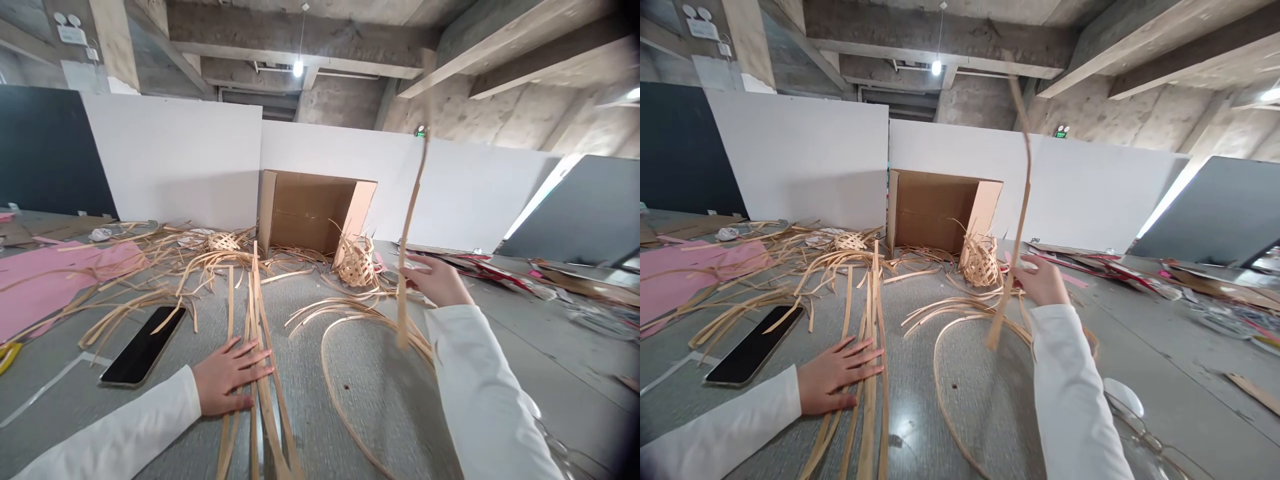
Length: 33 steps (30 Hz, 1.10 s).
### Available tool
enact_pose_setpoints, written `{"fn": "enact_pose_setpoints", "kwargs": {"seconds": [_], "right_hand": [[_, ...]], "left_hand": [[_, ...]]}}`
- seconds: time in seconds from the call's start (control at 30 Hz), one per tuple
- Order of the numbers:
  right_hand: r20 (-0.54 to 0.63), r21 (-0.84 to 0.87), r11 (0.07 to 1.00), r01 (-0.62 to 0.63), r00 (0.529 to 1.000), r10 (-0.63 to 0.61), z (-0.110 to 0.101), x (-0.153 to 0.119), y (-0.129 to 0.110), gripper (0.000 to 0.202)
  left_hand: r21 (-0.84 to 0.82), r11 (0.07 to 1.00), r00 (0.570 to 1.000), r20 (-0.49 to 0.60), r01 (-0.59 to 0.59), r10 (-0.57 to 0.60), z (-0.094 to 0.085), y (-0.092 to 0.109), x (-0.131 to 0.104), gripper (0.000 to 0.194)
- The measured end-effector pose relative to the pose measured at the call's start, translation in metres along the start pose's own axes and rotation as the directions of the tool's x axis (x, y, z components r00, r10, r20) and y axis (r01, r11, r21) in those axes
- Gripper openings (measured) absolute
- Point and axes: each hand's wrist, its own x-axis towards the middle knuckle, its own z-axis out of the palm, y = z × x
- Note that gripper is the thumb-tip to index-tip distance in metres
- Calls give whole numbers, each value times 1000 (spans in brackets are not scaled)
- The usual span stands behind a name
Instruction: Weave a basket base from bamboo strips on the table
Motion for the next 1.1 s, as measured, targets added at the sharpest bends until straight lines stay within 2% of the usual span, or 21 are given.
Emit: {"fn": "enact_pose_setpoints", "kwargs": {"seconds": [0.1,0.13,0.2,0.27,0.33,0.37,0.47,0.57,0.73,0.9,0.97,1.1], "right_hand": [[251,312,940,-137,966,57,25,-2,-6,29],[313,387,909,-155,949,29,32,-3,-10,27],[404,481,858,-182,914,-33,43,-7,-17,27],[434,529,832,-171,896,-92,52,-9,-23,30],[390,557,822,-120,911,-132,58,-10,-29,30],[333,576,814,-79,932,-145,61,-11,-31,29],[69,616,784,80,985,-155,70,-15,-35,21],[-99,565,802,194,981,-167,79,-22,-39,21],[-164,382,853,355,935,-316,92,-37,-52,19],[-306,315,855,412,897,-319,87,-49,-68,18],[-281,291,852,435,890,-358,85,-53,-70,18],[-154,140,904,405,910,-384,91,-55,-64,19]], "left_hand": [[-8,1000,1000,0,0,0,0,0,0,56],[-12,1000,1000,3,1,-1,0,0,0,56],[-22,1000,1000,9,3,-3,1,0,0,56],[-35,999,1000,4,1,-1,2,0,0,57],[-50,999,1000,-1,-2,2,2,0,0,57],[-58,998,1000,1,-2,2,2,0,0,57],[-76,997,1000,19,6,-4,1,0,0,57],[-78,997,1000,10,14,-13,1,2,0,57],[-69,997,1000,-5,17,-17,1,2,1,57],[-70,997,1000,-8,15,-15,-1,2,1,57],[-67,998,1000,7,17,-16,-2,2,2,57],[-44,999,999,24,28,-27,-5,4,2,57]]}}
